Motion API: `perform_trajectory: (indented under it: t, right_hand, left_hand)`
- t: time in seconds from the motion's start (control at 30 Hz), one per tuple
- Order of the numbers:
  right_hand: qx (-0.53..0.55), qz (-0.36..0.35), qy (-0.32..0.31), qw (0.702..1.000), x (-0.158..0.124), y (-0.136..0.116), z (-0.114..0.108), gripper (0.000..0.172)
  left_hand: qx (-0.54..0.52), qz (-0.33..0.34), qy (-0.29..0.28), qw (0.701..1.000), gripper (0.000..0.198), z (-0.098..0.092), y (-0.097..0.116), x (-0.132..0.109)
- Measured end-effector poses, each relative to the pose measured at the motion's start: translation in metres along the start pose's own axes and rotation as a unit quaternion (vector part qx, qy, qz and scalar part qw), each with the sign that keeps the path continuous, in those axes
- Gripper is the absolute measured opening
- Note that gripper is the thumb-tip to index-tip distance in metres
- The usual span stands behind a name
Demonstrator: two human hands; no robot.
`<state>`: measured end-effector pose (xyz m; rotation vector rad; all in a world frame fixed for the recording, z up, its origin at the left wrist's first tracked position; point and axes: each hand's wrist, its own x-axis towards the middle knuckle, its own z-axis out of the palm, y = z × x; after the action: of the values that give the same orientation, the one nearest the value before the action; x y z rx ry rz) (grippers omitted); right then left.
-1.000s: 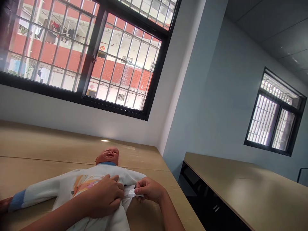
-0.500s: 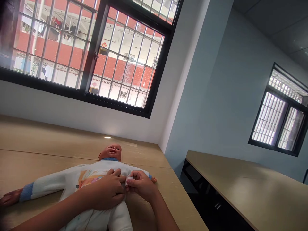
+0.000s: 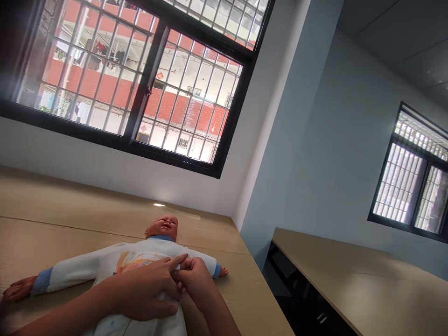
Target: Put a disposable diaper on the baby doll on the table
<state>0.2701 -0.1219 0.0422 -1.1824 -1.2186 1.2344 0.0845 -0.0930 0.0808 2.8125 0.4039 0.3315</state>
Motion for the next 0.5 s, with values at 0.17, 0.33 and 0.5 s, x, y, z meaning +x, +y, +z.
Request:
perform_trajectory:
  t: [0.17, 0.33, 0.5]
  right_hand:
    - [0.080, 0.018, 0.001, 0.997, -0.004, -0.005, 0.013, 0.026]
    - [-0.004, 0.002, 0.023, 1.000, -0.005, 0.004, 0.016, 0.033]
    - [-0.127, -0.133, 0.107, 0.977, 0.007, 0.026, 0.015, 0.024]
  left_hand:
    - [-0.037, -0.001, 0.000, 0.999, 0.022, 0.007, -0.005, 0.000]
    - [-0.025, -0.005, -0.003, 1.000, 0.021, -0.021, -0.005, -0.010]
    - [-0.098, -0.089, 0.210, 0.969, 0.028, -0.053, -0.050, -0.041]
